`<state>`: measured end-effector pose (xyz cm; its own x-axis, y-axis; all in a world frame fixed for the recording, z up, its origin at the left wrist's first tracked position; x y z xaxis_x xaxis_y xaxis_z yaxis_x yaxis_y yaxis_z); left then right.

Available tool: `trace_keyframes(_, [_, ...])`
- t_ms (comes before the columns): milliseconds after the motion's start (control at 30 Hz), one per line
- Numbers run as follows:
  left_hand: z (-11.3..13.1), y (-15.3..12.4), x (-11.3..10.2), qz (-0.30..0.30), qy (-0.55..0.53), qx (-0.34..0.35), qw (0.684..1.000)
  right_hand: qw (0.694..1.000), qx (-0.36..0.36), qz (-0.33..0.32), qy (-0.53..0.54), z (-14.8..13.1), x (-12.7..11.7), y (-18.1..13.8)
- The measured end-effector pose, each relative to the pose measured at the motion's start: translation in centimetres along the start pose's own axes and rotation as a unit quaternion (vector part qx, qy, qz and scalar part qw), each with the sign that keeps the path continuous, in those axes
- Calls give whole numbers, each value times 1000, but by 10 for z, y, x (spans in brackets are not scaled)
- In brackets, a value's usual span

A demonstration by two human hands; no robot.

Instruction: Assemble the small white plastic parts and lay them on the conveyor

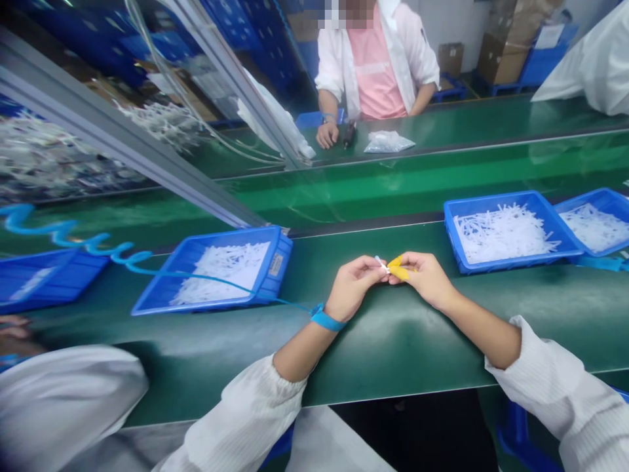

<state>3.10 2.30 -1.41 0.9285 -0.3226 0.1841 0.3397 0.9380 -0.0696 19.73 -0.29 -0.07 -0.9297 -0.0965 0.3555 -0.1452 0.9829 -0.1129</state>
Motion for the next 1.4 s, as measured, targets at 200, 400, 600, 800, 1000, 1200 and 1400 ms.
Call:
trace_keyframes(200, [4,-3,1,8,35,13,999,1000,12,-1,-11,1,-2,0])
trace_keyframes(400, [6,-6,1,11,49,21,999,1000,9,-6,-18,-2,0,-2])
trace_keyframes(600, [11,-8,2,10,58,34,998,999,-5,-1,-50,-5,-1,-3])
trace_keyframes(800, [16,-10,3,14,83,60,995,996,-20,-8,-83,-8,0,-6])
trace_keyframes(1000, [15,-6,3,17,68,59,996,996,-34,-20,-77,-10,1,-3])
trace_keyframes(1200, [14,-1,2,25,41,54,997,999,-45,4,-17,-5,-1,2])
trace_keyframes(1400, [16,-4,4,13,86,69,994,997,-56,4,-43,-4,1,0])
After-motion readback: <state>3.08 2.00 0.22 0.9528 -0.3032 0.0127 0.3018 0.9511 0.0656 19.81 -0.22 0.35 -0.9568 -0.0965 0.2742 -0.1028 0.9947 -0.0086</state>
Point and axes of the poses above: each hand's wrist, its own y-axis towards the middle knuckle, its own x-axis out of the palm, z = x × y, the point moved 5 cm from there along y, towards the middle knuckle, and after that the axes turned 7 degrees about y, right-handed, at the moved point
